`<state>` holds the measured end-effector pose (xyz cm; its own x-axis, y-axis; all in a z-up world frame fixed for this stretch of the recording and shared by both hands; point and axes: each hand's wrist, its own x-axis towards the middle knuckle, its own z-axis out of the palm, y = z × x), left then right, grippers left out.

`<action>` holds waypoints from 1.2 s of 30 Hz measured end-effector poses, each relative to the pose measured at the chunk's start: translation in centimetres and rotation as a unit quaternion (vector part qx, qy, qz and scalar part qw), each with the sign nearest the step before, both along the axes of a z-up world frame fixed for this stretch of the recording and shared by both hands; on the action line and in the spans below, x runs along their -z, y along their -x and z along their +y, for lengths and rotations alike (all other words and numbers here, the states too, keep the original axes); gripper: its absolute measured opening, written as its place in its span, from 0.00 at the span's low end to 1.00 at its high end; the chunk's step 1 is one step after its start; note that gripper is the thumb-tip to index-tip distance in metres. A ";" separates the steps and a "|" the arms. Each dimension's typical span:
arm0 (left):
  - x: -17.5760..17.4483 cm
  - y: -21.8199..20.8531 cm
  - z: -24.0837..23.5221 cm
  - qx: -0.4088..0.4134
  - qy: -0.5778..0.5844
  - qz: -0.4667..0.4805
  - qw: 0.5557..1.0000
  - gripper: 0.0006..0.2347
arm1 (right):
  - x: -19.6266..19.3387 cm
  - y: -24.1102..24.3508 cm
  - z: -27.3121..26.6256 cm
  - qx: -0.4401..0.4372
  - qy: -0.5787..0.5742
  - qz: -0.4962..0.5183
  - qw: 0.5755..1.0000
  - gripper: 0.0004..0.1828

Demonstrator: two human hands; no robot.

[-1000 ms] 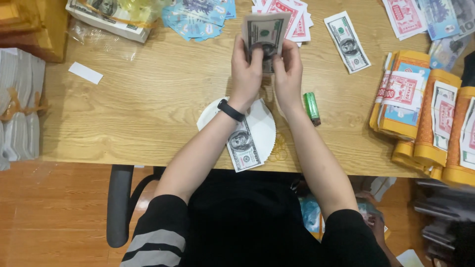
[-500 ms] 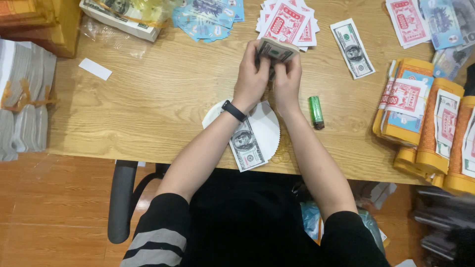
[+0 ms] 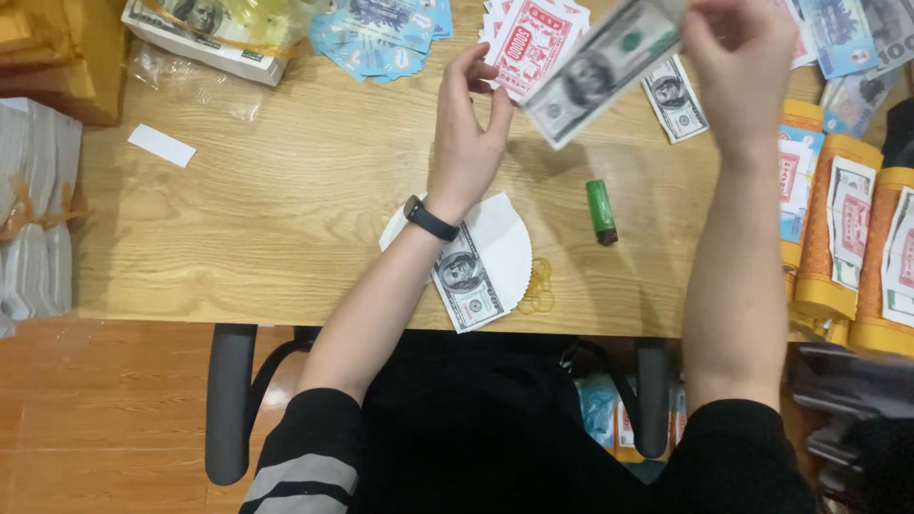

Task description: The person assembles a pack of paper money by placing a hundred-dollar bill and several red and blue paper notes into a yellow envelope, securing it with a rubber band, and then repeatedly burning the edges of a stack of hundred-dollar bills with a lighter.

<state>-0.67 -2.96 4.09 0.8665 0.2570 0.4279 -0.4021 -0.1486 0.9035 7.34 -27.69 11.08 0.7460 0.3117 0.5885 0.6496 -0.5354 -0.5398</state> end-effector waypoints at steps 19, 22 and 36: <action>0.2 -0.1 0.4 -0.001 0.043 0.060 0.997 0.14 | 12.9 -9.7 -14.3 0.343 -0.062 0.266 0.899 0.07; 0.4 -0.3 0.4 -0.006 0.043 0.059 0.997 0.14 | 14.0 -10.9 -15.8 0.310 -0.121 0.262 0.906 0.07; 0.9 -0.5 0.5 -0.007 0.037 0.065 0.997 0.14 | 12.5 -11.5 -16.4 0.392 -0.004 0.220 0.893 0.06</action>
